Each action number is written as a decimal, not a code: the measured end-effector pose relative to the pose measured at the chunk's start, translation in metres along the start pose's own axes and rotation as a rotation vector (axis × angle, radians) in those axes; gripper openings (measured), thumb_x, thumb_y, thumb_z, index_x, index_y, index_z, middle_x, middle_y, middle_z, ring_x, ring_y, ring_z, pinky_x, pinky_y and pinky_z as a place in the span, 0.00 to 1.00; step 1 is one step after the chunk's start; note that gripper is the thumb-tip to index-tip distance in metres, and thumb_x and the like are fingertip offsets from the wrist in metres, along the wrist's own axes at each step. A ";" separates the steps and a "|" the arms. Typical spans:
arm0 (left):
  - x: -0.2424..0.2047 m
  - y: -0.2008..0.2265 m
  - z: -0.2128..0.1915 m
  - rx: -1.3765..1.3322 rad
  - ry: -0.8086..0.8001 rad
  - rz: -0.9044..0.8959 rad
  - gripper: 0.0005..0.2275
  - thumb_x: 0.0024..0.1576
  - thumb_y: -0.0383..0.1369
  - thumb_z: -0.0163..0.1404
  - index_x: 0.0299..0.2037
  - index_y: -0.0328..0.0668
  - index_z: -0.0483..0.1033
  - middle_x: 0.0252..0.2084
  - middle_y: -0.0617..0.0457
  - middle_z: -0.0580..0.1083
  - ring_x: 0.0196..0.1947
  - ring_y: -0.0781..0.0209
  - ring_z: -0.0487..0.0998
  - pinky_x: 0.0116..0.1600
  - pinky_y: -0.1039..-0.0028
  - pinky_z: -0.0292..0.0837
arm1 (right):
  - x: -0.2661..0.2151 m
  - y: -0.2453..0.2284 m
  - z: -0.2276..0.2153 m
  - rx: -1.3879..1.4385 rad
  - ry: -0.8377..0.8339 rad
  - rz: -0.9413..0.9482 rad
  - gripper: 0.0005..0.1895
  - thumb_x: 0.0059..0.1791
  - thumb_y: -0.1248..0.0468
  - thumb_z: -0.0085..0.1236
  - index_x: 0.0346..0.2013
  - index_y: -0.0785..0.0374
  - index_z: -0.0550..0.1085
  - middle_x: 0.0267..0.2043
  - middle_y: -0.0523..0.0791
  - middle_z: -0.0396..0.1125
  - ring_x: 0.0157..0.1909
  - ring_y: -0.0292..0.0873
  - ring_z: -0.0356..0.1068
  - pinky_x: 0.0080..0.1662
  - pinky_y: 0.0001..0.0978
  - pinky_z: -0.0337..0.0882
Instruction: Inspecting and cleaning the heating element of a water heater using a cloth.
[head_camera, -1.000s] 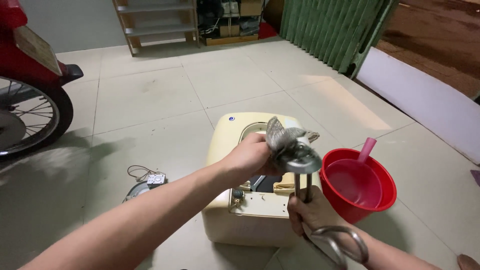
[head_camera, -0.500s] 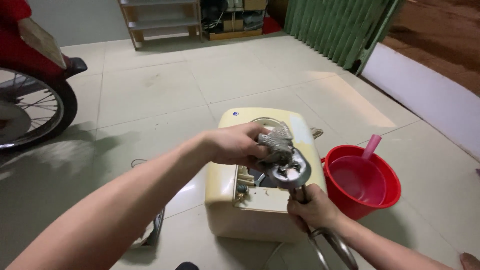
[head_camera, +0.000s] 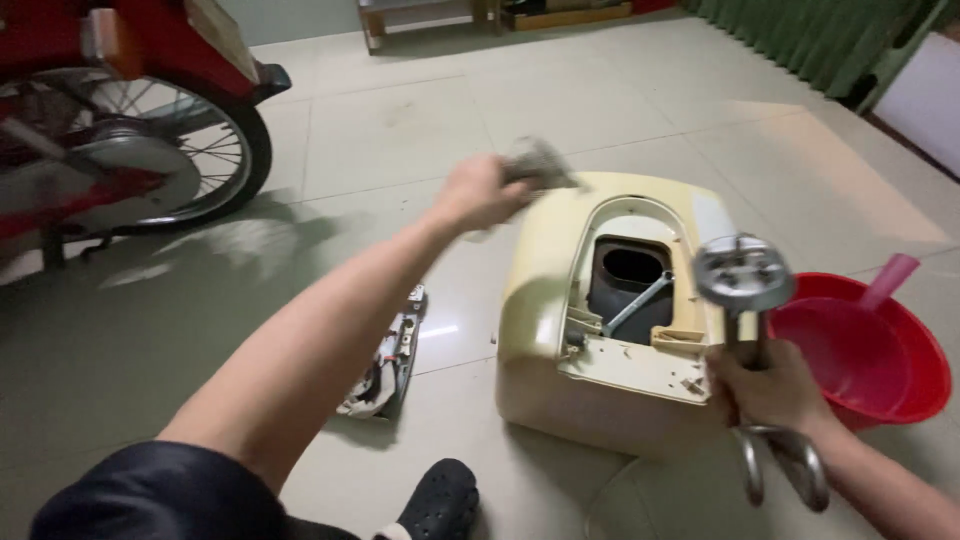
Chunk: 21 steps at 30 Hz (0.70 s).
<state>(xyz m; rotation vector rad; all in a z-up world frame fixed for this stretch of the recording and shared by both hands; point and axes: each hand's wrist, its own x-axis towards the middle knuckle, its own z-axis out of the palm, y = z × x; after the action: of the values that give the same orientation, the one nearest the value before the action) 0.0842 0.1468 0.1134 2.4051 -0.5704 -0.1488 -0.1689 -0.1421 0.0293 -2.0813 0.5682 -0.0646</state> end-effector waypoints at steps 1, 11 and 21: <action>0.006 -0.033 -0.004 0.158 0.052 0.017 0.19 0.56 0.52 0.48 0.45 0.49 0.80 0.37 0.44 0.80 0.37 0.46 0.80 0.42 0.60 0.72 | 0.002 0.004 0.000 0.147 0.027 0.024 0.25 0.53 0.63 0.60 0.14 0.73 0.71 0.10 0.57 0.65 0.12 0.52 0.63 0.23 0.45 0.66; -0.043 -0.168 -0.046 0.630 -0.094 -0.273 0.13 0.51 0.36 0.46 0.34 0.35 0.80 0.37 0.39 0.80 0.37 0.40 0.82 0.41 0.55 0.78 | 0.008 0.000 0.009 0.333 0.121 0.166 0.34 0.53 0.37 0.56 0.22 0.66 0.69 0.12 0.51 0.57 0.11 0.51 0.58 0.12 0.42 0.53; -0.080 -0.230 -0.050 0.630 -0.300 -0.367 0.16 0.64 0.23 0.42 0.41 0.57 0.84 0.37 0.58 0.82 0.36 0.63 0.83 0.45 0.66 0.81 | 0.087 0.008 0.006 0.105 0.298 -0.033 0.29 0.64 0.38 0.52 0.32 0.56 0.75 0.25 0.48 0.67 0.24 0.44 0.63 0.22 0.39 0.59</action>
<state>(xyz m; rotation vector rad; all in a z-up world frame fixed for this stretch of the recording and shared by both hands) 0.1081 0.3695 0.0054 3.1182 -0.3252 -0.5675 -0.0930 -0.1772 0.0045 -1.9916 0.6934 -0.4205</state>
